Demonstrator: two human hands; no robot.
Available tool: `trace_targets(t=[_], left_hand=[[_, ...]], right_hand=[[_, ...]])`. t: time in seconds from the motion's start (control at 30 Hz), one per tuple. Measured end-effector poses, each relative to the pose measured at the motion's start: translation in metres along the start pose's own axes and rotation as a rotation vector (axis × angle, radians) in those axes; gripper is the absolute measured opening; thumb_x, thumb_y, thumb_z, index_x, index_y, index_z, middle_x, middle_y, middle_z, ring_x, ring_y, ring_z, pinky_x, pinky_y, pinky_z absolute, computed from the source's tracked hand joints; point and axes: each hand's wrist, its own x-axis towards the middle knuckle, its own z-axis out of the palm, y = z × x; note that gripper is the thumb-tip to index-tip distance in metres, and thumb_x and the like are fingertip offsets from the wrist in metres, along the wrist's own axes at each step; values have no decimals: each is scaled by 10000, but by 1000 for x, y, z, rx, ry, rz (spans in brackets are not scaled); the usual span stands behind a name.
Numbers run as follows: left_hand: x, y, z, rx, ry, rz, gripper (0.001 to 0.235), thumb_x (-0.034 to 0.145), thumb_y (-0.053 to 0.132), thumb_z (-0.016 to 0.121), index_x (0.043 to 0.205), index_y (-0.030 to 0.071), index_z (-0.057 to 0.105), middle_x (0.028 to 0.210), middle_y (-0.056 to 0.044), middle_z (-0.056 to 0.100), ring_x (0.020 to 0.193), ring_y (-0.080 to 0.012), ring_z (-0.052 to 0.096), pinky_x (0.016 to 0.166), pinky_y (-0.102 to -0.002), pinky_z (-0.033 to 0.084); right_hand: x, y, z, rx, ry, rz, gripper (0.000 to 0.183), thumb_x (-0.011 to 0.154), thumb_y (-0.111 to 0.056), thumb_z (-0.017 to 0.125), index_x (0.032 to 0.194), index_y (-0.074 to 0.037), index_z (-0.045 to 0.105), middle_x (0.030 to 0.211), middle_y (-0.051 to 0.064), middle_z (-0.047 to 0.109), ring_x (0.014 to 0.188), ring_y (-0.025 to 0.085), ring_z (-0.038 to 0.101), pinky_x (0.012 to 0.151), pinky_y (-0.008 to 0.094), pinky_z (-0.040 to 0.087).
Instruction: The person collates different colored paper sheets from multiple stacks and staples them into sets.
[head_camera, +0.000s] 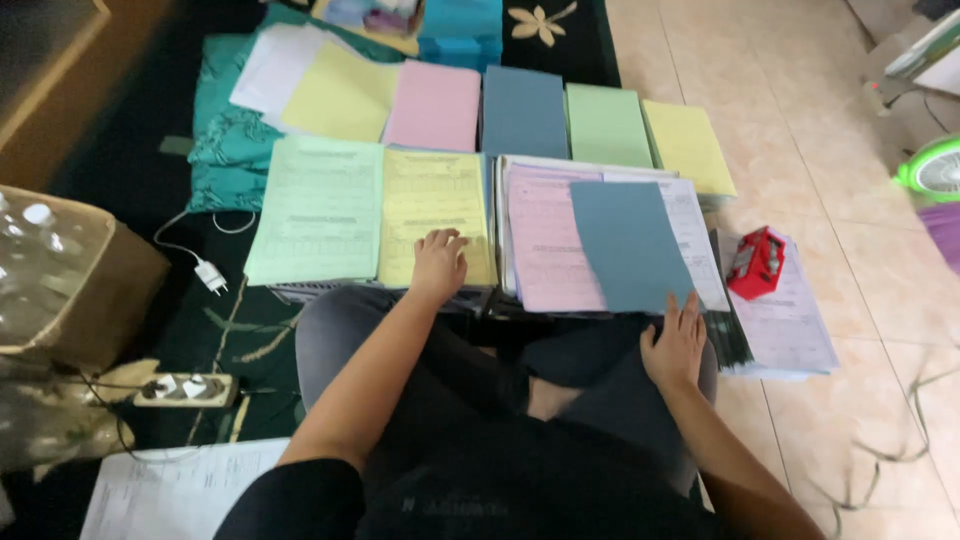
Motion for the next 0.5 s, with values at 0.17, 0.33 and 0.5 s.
trace_targets(t=[0.17,0.33,0.5], left_hand=[[6,-14,4,90,89,22,303,850,222,674,1148,229,726,1246,10,610,1244,-268,559,976,-454,454],[30,-16,-6,97,132,-40,311,872,226,662,1177,216,719,1293,-7,602,1271,-264,536,989,-442,434],[23,-26,11,172,209,-56,323,831,252,688,1152,227,705,1297,-16,589,1280,-273,517,982,-464,419]], right_hand=[[7,9,0,95,-28,189,718,962,-272,505,1611,-92,256,1697,235,99,1527,397,291,1272,506,155],[39,19,20,34,-125,233,806,933,-389,492,1644,-189,168,1729,143,65,1574,313,190,1291,455,102],[34,17,14,79,-177,296,815,935,-358,503,1641,-180,136,1726,149,58,1573,337,180,1299,466,104]])
